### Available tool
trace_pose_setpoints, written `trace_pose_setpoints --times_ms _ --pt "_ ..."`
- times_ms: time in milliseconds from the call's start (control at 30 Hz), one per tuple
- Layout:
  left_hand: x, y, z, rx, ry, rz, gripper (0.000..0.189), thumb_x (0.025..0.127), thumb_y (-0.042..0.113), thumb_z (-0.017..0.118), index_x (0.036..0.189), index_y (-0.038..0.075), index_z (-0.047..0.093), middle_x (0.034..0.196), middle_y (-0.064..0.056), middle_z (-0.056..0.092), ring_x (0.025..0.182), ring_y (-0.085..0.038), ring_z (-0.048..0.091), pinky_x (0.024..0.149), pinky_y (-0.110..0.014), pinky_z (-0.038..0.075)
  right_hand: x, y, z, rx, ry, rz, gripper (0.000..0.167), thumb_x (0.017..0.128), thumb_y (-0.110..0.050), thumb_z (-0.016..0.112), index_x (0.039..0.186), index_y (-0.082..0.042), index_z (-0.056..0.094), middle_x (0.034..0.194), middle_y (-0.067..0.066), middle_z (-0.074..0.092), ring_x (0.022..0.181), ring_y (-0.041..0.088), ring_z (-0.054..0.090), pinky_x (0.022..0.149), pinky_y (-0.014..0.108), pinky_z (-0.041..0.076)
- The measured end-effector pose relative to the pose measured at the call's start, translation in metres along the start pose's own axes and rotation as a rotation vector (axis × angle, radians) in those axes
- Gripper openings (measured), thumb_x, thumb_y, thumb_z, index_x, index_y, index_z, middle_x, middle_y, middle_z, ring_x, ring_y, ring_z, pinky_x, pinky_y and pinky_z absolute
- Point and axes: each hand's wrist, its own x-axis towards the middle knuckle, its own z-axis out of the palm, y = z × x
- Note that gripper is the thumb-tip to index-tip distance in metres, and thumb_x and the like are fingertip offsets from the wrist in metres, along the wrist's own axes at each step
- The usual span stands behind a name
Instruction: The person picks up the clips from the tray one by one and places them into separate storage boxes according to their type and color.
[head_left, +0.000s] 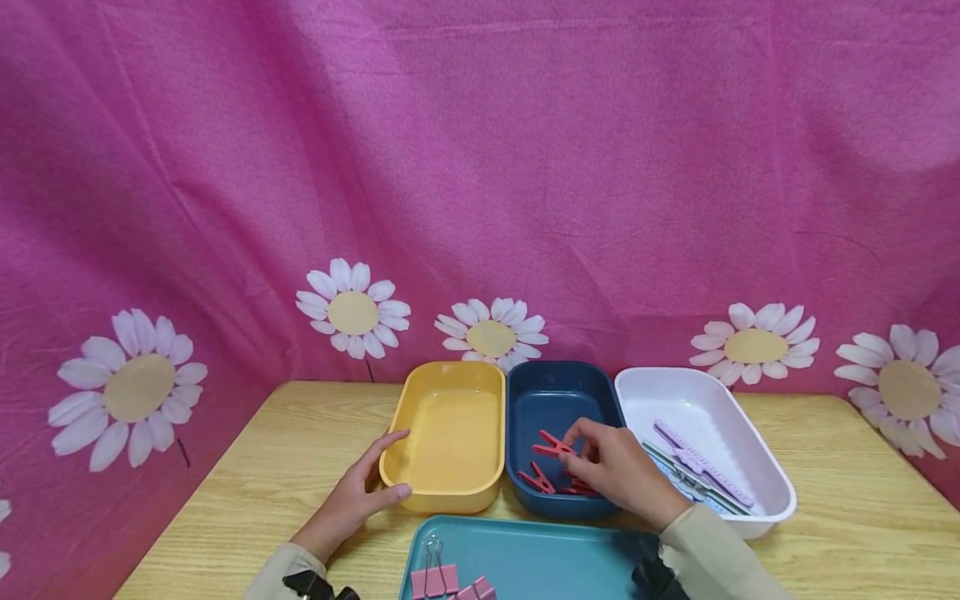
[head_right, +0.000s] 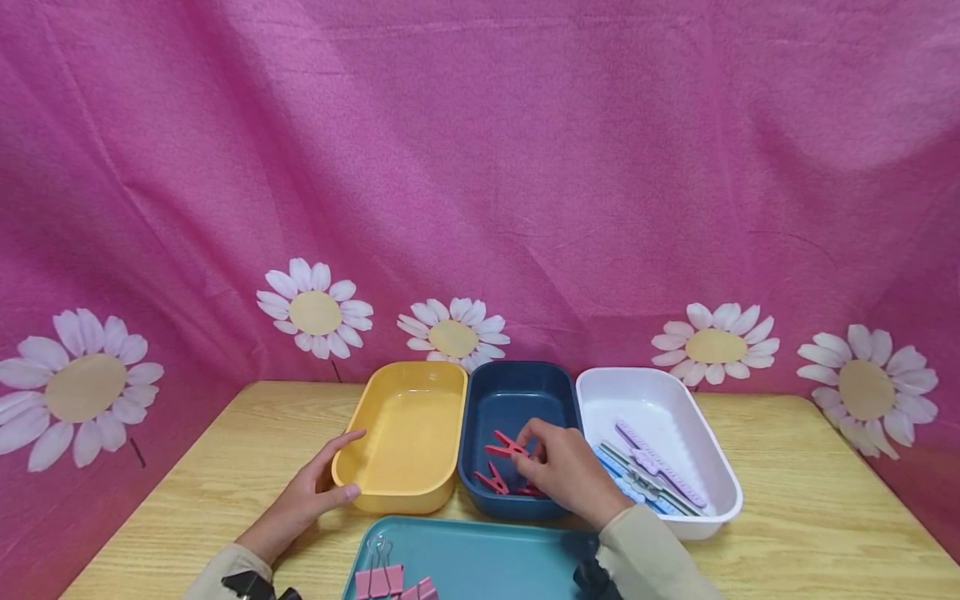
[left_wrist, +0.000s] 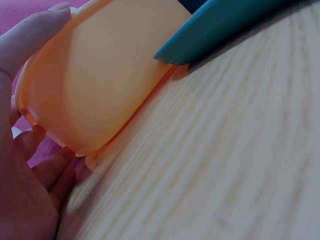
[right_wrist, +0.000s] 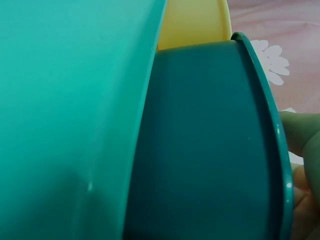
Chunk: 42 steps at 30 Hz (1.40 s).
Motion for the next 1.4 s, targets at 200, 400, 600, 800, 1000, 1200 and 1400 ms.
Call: trace_pose_setpoints --times_ms 200,400,600,800,1000,1200,1400 --pt "-0.0001 0.0005 -0.0001 0.011 0.002 -0.001 0.067 0.086 0.022 0.072 0.144 0.034 0.040 0.160 -0.007 0.016 0.142 -0.026 0.027 0.111 -0.035 0.023 0.0001 -0.0002 -0.0001 0.007 -0.003 0.004 0.014 0.085 -0.022 0.074 0.094 -0.019 0.063 0.061 -0.007 0.053 0.053 0.011 0.049 0.042 0.023 0.040" --pt "-0.0006 0.0017 -0.0001 0.002 -0.002 0.020 0.066 0.088 0.020 0.071 0.145 0.029 0.040 0.160 -0.012 0.013 0.143 -0.030 0.024 0.113 -0.045 0.018 0.0000 0.0005 0.0004 0.000 0.004 -0.004 0.014 0.085 -0.022 0.074 0.093 -0.019 0.063 0.061 -0.007 0.052 0.053 0.010 0.049 0.042 0.023 0.040" --pt "-0.0003 0.0010 0.0000 -0.005 0.001 0.019 0.066 0.088 0.019 0.071 0.145 0.029 0.040 0.160 -0.011 0.011 0.144 -0.030 0.020 0.113 -0.047 0.016 0.0001 0.0013 0.0007 -0.004 0.004 -0.008 0.014 0.085 -0.022 0.073 0.094 -0.019 0.063 0.061 -0.008 0.052 0.053 0.010 0.049 0.042 0.023 0.040" --pt "-0.0001 0.0014 0.0007 -0.015 0.010 -0.006 0.067 0.086 0.022 0.073 0.143 0.034 0.041 0.160 -0.008 0.012 0.143 -0.028 0.023 0.114 -0.046 0.017 -0.0002 0.0008 0.0008 -0.015 0.011 0.004 0.014 0.085 -0.022 0.074 0.093 -0.019 0.063 0.060 -0.007 0.052 0.052 0.010 0.049 0.042 0.023 0.039" --pt "-0.0003 0.0011 0.0003 -0.016 0.009 -0.006 0.067 0.086 0.022 0.073 0.143 0.034 0.041 0.160 -0.008 0.013 0.141 -0.028 0.027 0.113 -0.045 0.018 0.0003 0.0007 0.0006 -0.029 0.011 -0.020 0.016 0.086 -0.023 0.073 0.096 -0.015 0.064 0.060 -0.007 0.051 0.052 0.010 0.047 0.043 0.023 0.039" --pt "0.0001 0.0002 0.0001 -0.020 0.005 -0.003 0.067 0.086 0.021 0.073 0.143 0.034 0.040 0.160 -0.008 0.013 0.142 -0.027 0.026 0.113 -0.044 0.018 0.0006 0.0007 -0.0004 -0.016 -0.005 -0.016 0.020 0.086 -0.025 0.073 0.098 -0.012 0.065 0.062 -0.008 0.053 0.054 0.010 0.049 0.044 0.023 0.041" --pt "0.0011 -0.0007 0.0001 -0.021 0.012 -0.010 0.068 0.085 0.022 0.074 0.143 0.034 0.041 0.160 -0.008 0.013 0.142 -0.028 0.025 0.114 -0.045 0.017 -0.0001 0.0008 0.0001 -0.015 0.000 -0.026 0.018 0.085 -0.025 0.073 0.096 -0.013 0.065 0.061 -0.008 0.052 0.053 0.009 0.049 0.044 0.023 0.040"
